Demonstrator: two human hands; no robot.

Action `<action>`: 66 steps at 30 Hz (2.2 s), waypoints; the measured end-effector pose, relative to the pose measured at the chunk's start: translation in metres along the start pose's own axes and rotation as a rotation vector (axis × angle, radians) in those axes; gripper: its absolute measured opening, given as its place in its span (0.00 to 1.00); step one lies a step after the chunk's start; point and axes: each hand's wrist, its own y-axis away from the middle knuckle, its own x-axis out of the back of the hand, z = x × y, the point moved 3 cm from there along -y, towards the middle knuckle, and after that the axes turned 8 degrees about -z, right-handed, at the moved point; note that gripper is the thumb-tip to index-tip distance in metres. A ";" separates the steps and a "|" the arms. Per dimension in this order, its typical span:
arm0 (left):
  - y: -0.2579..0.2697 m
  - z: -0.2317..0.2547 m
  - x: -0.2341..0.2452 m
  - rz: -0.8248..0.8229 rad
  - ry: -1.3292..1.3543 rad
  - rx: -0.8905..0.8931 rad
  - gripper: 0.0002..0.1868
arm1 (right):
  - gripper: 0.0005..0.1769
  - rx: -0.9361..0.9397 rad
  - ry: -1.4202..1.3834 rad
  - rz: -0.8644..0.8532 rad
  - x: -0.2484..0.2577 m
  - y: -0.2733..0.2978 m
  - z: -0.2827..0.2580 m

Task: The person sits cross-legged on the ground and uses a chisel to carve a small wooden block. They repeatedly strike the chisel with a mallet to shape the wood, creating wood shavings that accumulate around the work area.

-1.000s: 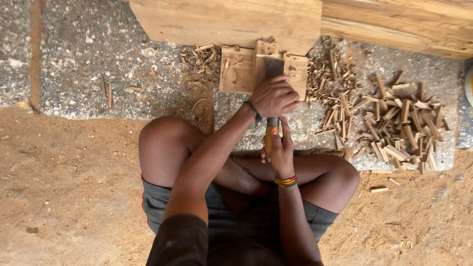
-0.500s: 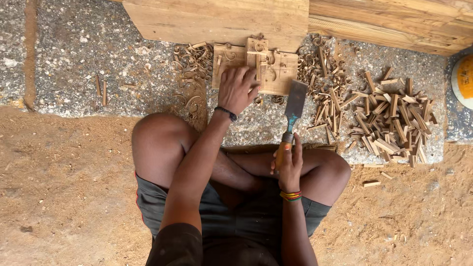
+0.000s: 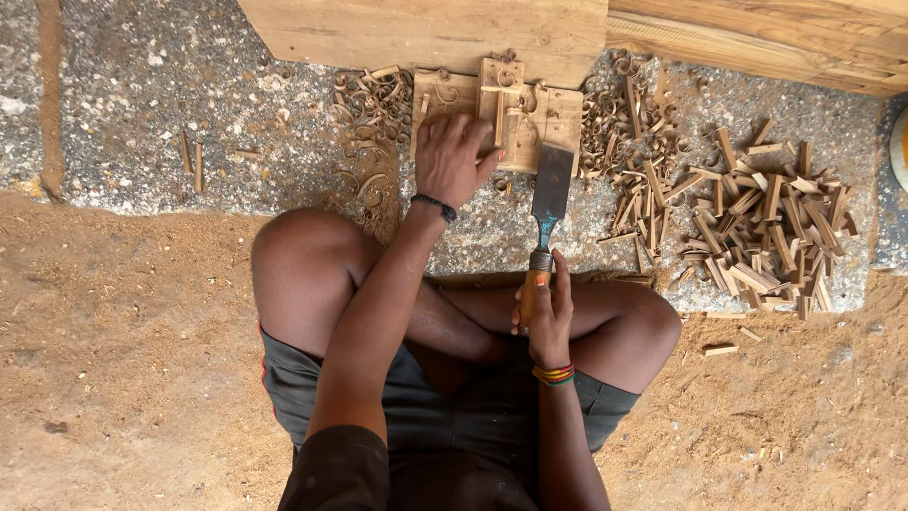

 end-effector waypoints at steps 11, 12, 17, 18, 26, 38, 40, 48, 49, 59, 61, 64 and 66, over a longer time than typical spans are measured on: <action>-0.011 -0.008 -0.003 0.037 0.062 0.046 0.46 | 0.37 -0.002 0.052 -0.004 0.001 0.004 -0.007; -0.012 -0.005 0.000 0.056 0.074 0.037 0.53 | 0.37 0.004 0.049 -0.007 0.002 0.005 -0.008; -0.007 0.054 0.020 0.105 0.223 -0.339 0.50 | 0.36 -0.034 0.060 -0.038 0.000 0.019 -0.015; -0.007 0.069 0.025 0.079 0.212 -0.412 0.48 | 0.36 -0.034 0.072 -0.044 -0.004 0.014 -0.019; 0.013 0.143 -0.006 -0.597 0.415 -0.588 0.50 | 0.33 -0.132 0.185 -0.117 -0.009 0.024 -0.042; 0.013 0.127 -0.020 -0.129 0.384 -0.752 0.35 | 0.33 -0.169 0.215 -0.081 -0.014 0.019 -0.047; 0.014 0.126 -0.020 -0.054 0.369 -0.774 0.36 | 0.33 -0.170 0.234 -0.088 -0.016 0.016 -0.049; 0.007 0.120 -0.021 -0.273 0.523 -0.599 0.36 | 0.35 -0.091 0.231 -0.168 -0.013 0.014 -0.051; 0.004 0.120 -0.020 -0.282 0.526 -0.591 0.35 | 0.35 -0.108 0.222 -0.150 -0.012 0.012 -0.050; 0.013 0.125 0.001 -0.081 0.497 -0.728 0.21 | 0.34 -0.146 0.100 -0.103 -0.016 0.013 -0.044; 0.015 0.128 0.003 -0.006 0.485 -0.748 0.21 | 0.34 -0.149 0.105 -0.106 -0.014 0.016 -0.045; 0.018 0.128 -0.001 -0.013 0.462 -0.743 0.20 | 0.33 -0.162 0.126 -0.113 -0.012 0.016 -0.046; 0.019 0.126 -0.008 -0.031 0.450 -0.738 0.20 | 0.33 -0.158 0.131 -0.122 -0.012 0.016 -0.046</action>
